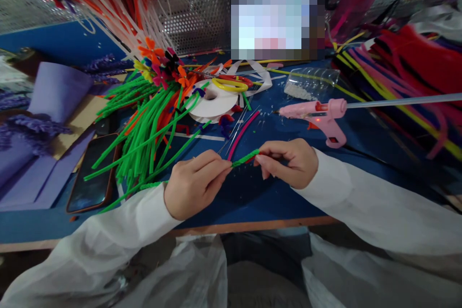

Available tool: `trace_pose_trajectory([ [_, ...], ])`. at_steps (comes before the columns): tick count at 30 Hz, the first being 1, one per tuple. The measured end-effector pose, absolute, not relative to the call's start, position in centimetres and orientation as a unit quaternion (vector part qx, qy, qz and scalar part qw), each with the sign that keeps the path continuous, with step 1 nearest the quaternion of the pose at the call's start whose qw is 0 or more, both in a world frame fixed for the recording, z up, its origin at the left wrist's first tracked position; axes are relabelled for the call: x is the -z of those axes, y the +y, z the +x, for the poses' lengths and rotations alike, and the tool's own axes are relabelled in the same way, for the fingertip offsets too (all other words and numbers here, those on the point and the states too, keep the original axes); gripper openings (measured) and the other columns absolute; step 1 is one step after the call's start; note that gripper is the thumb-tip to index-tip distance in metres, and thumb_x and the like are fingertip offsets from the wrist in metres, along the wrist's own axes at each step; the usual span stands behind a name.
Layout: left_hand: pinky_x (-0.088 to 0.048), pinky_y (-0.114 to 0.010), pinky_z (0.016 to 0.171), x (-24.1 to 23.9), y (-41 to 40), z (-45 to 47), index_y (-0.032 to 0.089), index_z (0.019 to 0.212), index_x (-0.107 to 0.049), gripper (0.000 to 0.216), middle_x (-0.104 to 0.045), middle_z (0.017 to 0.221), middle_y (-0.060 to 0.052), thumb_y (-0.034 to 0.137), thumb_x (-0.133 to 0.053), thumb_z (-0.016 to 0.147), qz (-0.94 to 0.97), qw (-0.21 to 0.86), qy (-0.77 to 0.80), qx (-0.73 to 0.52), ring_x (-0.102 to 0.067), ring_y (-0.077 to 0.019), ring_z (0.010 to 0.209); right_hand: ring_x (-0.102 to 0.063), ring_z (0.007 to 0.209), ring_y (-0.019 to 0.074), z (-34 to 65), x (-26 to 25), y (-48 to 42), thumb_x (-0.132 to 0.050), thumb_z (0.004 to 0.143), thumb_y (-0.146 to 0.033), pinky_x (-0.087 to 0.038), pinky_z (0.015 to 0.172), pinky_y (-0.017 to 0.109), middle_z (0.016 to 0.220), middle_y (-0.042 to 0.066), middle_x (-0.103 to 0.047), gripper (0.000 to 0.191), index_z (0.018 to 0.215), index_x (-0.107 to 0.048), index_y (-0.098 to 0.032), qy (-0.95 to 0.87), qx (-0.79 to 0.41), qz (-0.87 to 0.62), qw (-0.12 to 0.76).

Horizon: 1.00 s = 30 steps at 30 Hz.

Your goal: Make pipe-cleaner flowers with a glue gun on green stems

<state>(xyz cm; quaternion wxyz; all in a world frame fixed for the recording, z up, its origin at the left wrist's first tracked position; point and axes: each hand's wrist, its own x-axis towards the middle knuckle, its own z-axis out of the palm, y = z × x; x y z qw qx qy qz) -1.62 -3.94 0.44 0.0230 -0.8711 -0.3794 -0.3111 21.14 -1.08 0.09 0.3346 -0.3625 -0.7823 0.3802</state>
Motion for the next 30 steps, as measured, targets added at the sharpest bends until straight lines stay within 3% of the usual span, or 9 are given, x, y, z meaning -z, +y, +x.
trace_pose_trajectory([
  [4, -0.048, -0.018, 0.060, -0.8, -3.9, -1.5, 0.018, 0.090, -0.065, 0.011, -0.067, 0.081, -0.003, 0.017, -0.055, 0.085, -0.864, -0.011, -0.390, 0.318, -0.062, -0.0092, 0.070, -0.053, 0.044, 0.0068, 21.3, 0.0, -1.1, -0.050, 0.089, -0.041, -0.040, 0.045, 0.018, 0.053, 0.000, -0.064, 0.030, 0.083, -0.063, -0.014, -0.773, -0.413, -0.344, 0.338],
  [9, -0.049, -0.020, 0.061, -1.8, -3.1, -1.7, 0.015, 0.084, -0.064, 0.009, -0.065, 0.077, -0.004, 0.015, -0.055, 0.085, -0.834, -0.079, -0.411, 0.359, -0.060, -0.0105, 0.070, -0.055, 0.049, 0.0103, 21.5, 1.3, -0.1, -0.029, 0.095, -0.050, -0.042, 0.045, 0.021, 0.060, 0.004, -0.065, 0.049, 0.105, -0.058, -0.011, -0.682, -0.546, -0.312, 0.375],
  [12, -0.046, -0.019, 0.056, -2.1, -2.9, -1.7, 0.014, 0.081, -0.063, 0.010, -0.062, 0.071, -0.003, 0.017, -0.055, 0.085, -0.822, -0.130, -0.418, 0.365, -0.056, -0.0090, 0.062, -0.059, 0.058, 0.0101, 20.8, 1.9, 0.5, -0.053, 0.088, -0.042, -0.046, 0.053, 0.021, 0.066, 0.002, -0.064, 0.035, 0.109, -0.055, -0.013, -0.684, -0.547, -0.291, 0.384],
  [14, -0.044, -0.019, 0.053, -2.0, -3.0, -1.5, 0.014, 0.081, -0.063, 0.010, -0.060, 0.070, -0.002, 0.018, -0.055, 0.086, -0.818, -0.163, -0.419, 0.359, -0.054, -0.0081, 0.058, -0.060, 0.063, 0.0094, 20.2, 1.8, 0.5, -0.069, 0.077, -0.034, -0.048, 0.059, 0.021, 0.071, 0.000, -0.063, 0.038, 0.107, -0.056, -0.015, -0.692, -0.546, -0.259, 0.396],
  [17, -0.043, -0.019, 0.052, -1.7, -3.3, -1.2, 0.014, 0.081, -0.063, 0.010, -0.059, 0.070, -0.002, 0.019, -0.055, 0.086, -0.813, -0.200, -0.416, 0.354, -0.053, -0.0078, 0.057, -0.058, 0.062, 0.0078, 19.5, 1.2, 0.3, -0.075, 0.071, -0.028, -0.047, 0.058, 0.020, 0.071, -0.001, -0.063, 0.032, 0.097, -0.060, -0.015, -0.676, -0.562, -0.232, 0.417],
  [30, -0.041, -0.018, 0.055, -1.2, -3.9, -0.5, 0.014, 0.080, -0.061, 0.006, -0.057, 0.069, 0.000, 0.014, -0.056, 0.084, -0.813, -0.218, -0.404, 0.359, -0.054, -0.0071, 0.059, -0.061, 0.058, 0.0065, 19.5, 0.9, 0.0, -0.072, 0.074, -0.019, -0.049, 0.056, 0.017, 0.066, 0.000, -0.066, 0.013, 0.080, -0.061, -0.014, -0.641, -0.574, -0.222, 0.459],
])
